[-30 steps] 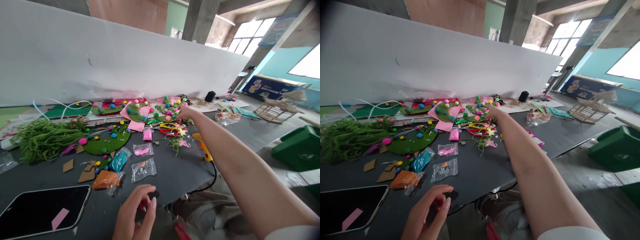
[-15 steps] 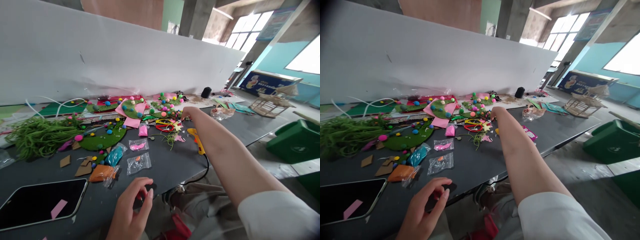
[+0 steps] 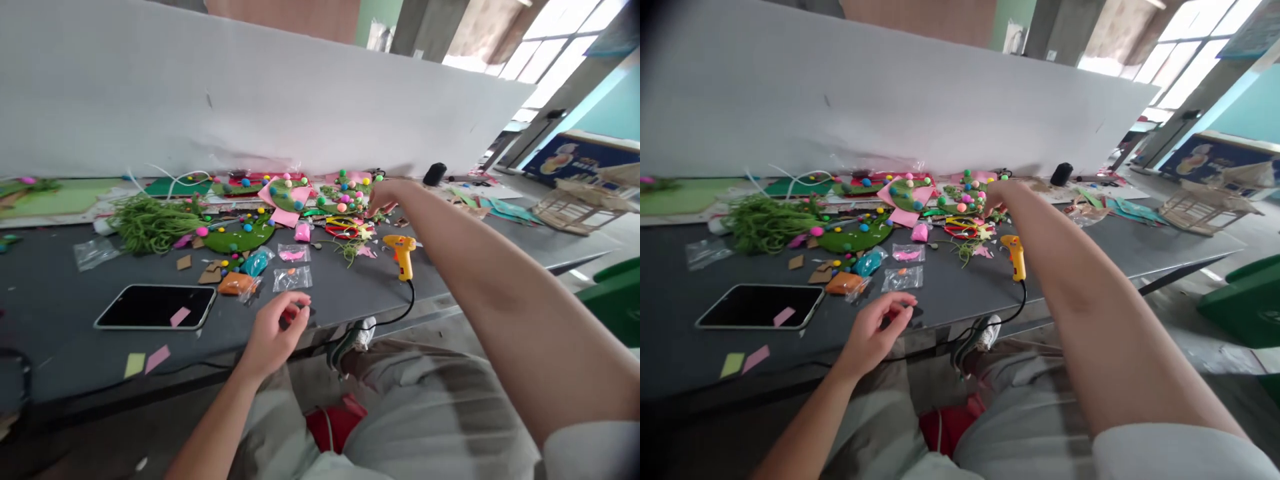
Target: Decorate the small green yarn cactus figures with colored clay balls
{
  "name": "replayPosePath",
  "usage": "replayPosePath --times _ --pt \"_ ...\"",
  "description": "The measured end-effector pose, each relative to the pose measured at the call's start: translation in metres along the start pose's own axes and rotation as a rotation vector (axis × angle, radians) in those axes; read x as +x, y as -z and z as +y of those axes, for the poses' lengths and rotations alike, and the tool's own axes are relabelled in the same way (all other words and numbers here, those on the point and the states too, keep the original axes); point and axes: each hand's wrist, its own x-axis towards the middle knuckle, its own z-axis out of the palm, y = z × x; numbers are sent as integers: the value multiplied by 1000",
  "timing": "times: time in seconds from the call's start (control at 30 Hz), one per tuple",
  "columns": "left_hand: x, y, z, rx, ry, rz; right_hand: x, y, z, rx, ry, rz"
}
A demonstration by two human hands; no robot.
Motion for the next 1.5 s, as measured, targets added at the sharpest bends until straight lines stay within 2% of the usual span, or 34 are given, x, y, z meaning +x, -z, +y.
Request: replayPosePath --times 0.07,0.13,0.23,0.3,0.37,0.43,0.6,0.7,0.8,0.83,0.9,0.97,1.07,1.17,1.33,1.5 --pt "2 -1 -1 -105 11 26 -25 -6 -27 20 85 -140" --pt "4 -2 -2 -131 13 52 -60 -22 -53 45 229 -168" --pt "7 -4 -3 -151 7 109 -122 -59 -81 131 464 -107" --pt "7 -5 -2 -152 7 127 -158 -88 -88 202 557 -43" --pt "7 -6 -1 -141 1 122 -182 -113 -89 279 619 25" --pt "7 -7 1 -127 -13 116 -192 -132 -88 361 638 99" --pt "9 -10 1 -131 -31 131 -196 -157 -99 500 709 179" --pt "10 -9 -2 -160 -20 145 -197 -158 -105 532 777 178" --pt "11 -7 -5 -191 -4 233 -187 -150 -102 599 828 94" --pt "12 -7 -7 -200 0 279 -181 -146 -101 623 801 70" --pt "13 -5 -11 -219 14 364 -163 -141 -104 622 658 147" --pt "15 -5 -14 -241 33 417 -144 -140 -114 573 621 142" --pt "17 -3 -17 -267 51 433 -125 -144 -134 493 611 82" --pt "17 -3 -13 -272 48 391 -125 -152 -144 472 584 94" --pt "16 -5 -6 -277 58 310 -136 -162 -126 561 461 227" --pt "15 -3 -6 -274 47 248 -134 -148 -93 697 344 268"
